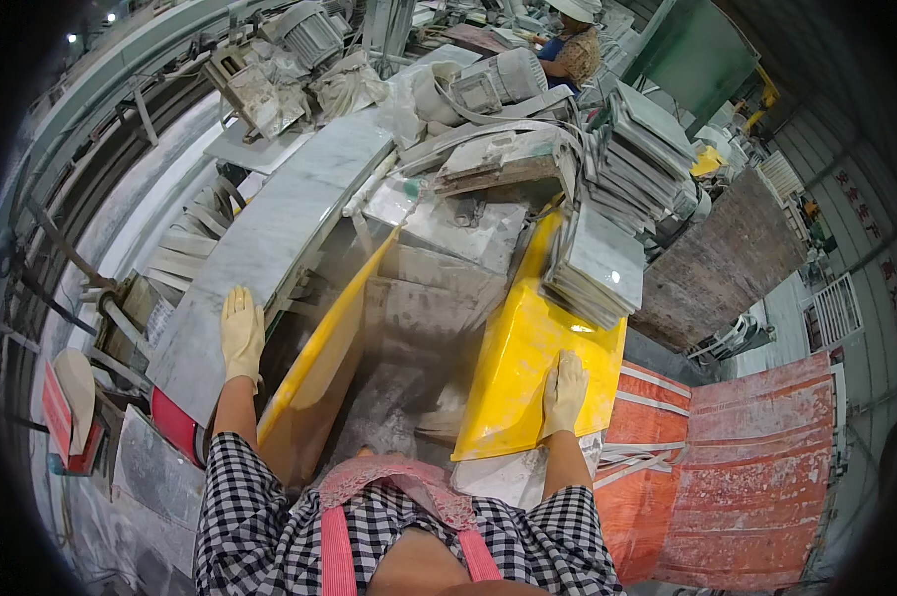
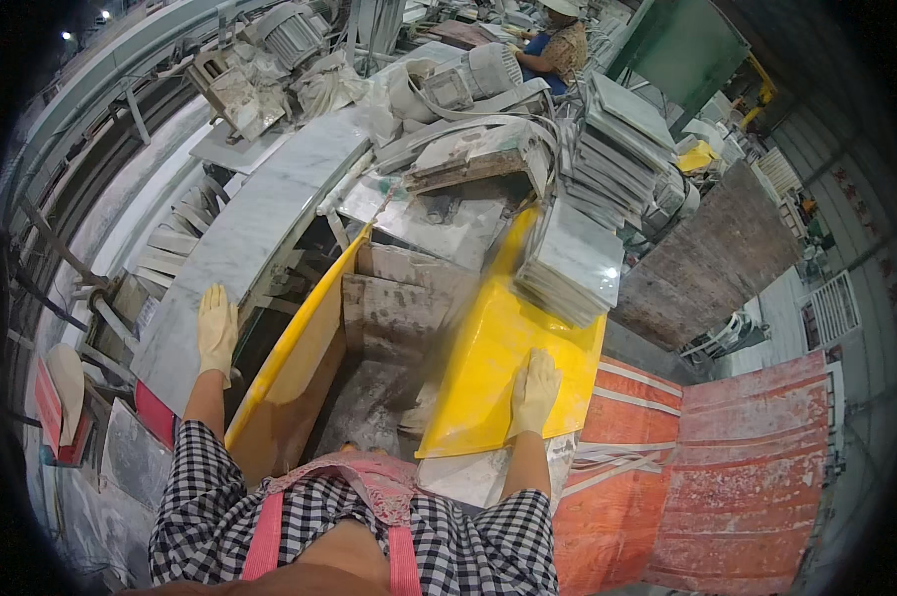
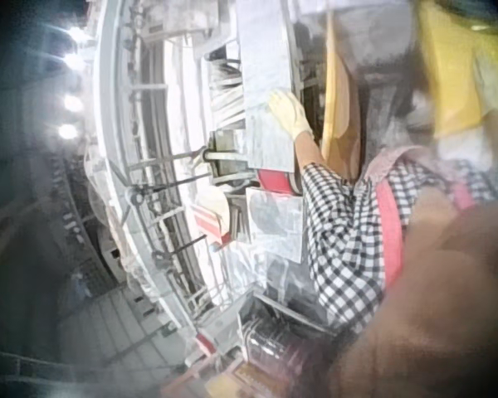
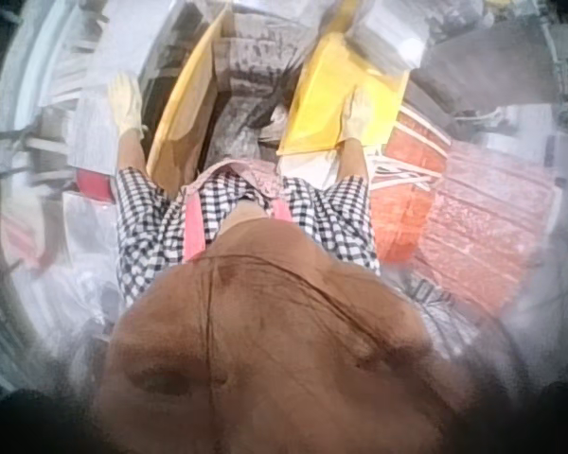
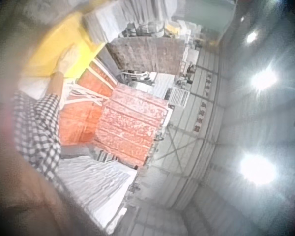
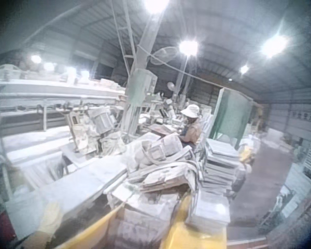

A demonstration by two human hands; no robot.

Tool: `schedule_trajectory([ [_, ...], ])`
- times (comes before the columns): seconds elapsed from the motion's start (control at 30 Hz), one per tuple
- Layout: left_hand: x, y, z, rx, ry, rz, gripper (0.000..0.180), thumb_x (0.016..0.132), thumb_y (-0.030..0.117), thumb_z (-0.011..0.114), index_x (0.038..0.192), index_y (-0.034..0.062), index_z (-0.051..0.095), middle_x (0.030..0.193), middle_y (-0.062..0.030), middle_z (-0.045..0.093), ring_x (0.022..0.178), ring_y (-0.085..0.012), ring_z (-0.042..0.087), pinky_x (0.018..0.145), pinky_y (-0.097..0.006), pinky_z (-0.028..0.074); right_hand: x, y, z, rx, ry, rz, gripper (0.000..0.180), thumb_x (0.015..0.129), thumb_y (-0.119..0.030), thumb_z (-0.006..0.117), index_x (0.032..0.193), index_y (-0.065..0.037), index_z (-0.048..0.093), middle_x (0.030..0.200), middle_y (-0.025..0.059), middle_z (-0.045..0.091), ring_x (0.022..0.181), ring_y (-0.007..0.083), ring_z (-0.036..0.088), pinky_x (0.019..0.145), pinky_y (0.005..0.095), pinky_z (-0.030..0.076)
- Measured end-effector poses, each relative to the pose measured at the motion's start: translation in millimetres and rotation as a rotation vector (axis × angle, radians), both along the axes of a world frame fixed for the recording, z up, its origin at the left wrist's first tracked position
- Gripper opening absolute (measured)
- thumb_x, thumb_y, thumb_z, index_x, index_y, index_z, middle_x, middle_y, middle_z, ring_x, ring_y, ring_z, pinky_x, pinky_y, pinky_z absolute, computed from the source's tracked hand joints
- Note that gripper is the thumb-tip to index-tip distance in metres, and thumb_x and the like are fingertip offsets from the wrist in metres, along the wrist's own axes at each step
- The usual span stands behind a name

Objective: The person repeatedly picks up rectangular tiles from a conveyor and stacks them on a yellow tray. The person wears gloves and uses both hands to lift and place the tiles. The task continues throughout the clip with no other distinct actions.

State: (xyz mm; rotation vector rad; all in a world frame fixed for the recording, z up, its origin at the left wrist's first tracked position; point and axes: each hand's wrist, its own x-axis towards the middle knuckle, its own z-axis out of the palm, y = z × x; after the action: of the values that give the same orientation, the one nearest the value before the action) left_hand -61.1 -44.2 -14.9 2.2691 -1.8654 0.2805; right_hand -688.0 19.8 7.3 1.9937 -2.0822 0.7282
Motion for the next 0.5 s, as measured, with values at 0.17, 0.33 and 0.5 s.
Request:
schedule_trajectory([
  [0.17,1.7,-0.3,-1.5,0.018,0.004,0.014,0.053,0.103,0.027,0.048,0.144,-0.0057,0.048,0.151,-0.0223,0.048,0.142,-0.0348,0.043,0.122,-0.043,0.029,2.9,-3.2,3.0,-0.078,0.086,0.008,0.04,0.098,-0.02,0.05,0.132,0.0,0.058,0.131,0.0211,0.06,0.12,0.0381,0.053,0.103,0.0506,0.037],
  [0.33,2.4,-0.1,-0.9,0.024,0.004,0.018,0.053,0.104,0.028,0.047,0.144,-0.0056,0.048,0.151,-0.022,0.048,0.142,-0.0352,0.042,0.122,-0.043,0.028,6.3,-4.2,9.1,0.012,-0.017,0.005,0.037,0.097,-0.019,0.05,0.129,-0.003,0.059,0.127,0.0196,0.061,0.116,0.0371,0.054,0.102,0.0508,0.038],
  [0.5,2.2,0.2,1.2,0.035,0.005,0.023,0.053,0.104,0.028,0.047,0.145,-0.0056,0.047,0.151,-0.0221,0.048,0.143,-0.0354,0.041,0.122,-0.043,0.028,10.6,-2.7,12.2,-0.156,0.155,0.024,0.036,0.096,-0.019,0.05,0.126,-0.001,0.06,0.121,0.0189,0.061,0.112,0.0369,0.054,0.097,0.049,0.039],
])
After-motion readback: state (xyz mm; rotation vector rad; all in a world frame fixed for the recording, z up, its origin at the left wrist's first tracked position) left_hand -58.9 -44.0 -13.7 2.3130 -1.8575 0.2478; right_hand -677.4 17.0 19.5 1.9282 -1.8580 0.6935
